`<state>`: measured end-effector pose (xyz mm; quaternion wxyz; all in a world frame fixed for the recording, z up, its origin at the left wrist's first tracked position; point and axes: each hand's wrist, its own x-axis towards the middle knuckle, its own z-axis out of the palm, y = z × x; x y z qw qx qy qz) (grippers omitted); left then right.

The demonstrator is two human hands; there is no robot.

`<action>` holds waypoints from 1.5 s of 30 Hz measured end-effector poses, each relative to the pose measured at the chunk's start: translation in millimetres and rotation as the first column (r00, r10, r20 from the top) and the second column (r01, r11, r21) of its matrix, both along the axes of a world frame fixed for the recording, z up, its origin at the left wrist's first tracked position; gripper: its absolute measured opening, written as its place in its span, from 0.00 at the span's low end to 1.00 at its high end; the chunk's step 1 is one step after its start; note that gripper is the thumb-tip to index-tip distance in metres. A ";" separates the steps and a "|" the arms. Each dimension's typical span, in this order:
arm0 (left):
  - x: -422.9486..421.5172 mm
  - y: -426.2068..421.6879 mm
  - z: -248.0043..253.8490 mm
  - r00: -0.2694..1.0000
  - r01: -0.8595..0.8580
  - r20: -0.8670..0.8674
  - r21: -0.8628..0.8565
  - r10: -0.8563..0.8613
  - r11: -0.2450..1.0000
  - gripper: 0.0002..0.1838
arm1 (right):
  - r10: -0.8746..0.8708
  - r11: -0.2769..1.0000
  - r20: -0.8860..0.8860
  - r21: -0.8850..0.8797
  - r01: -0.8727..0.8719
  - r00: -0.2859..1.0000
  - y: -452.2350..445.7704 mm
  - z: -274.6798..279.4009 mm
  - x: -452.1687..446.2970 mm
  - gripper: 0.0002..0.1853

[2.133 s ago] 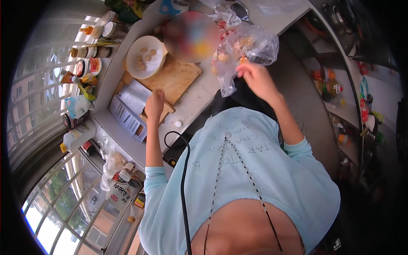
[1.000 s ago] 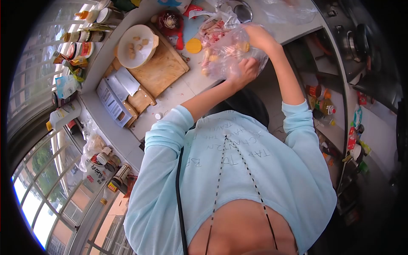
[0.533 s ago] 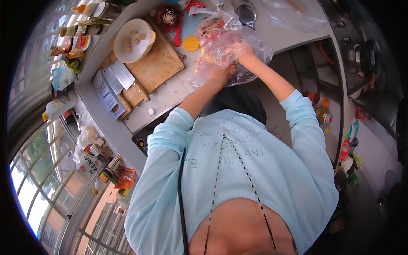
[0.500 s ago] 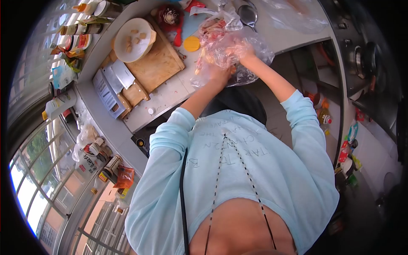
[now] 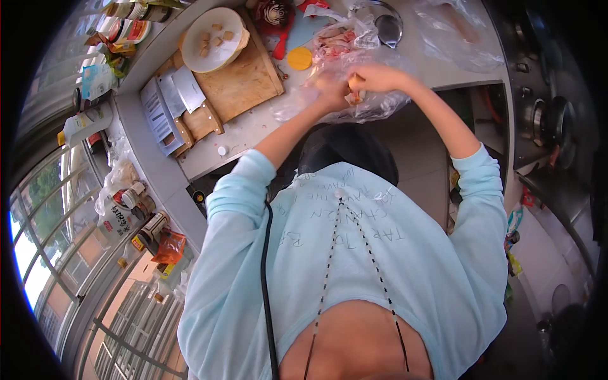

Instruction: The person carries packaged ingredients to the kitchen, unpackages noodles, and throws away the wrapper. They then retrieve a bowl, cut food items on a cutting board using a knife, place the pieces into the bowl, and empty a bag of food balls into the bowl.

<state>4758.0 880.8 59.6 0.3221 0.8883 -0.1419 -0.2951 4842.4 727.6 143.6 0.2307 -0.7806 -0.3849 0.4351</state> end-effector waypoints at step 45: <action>-226.6 319.4 24.0 0.241 -0.925 0.044 -0.291 0.970 0.243 0.18 | -0.708 0.699 0.290 0.415 0.582 0.644 374.0 -49.7 -171.7 0.31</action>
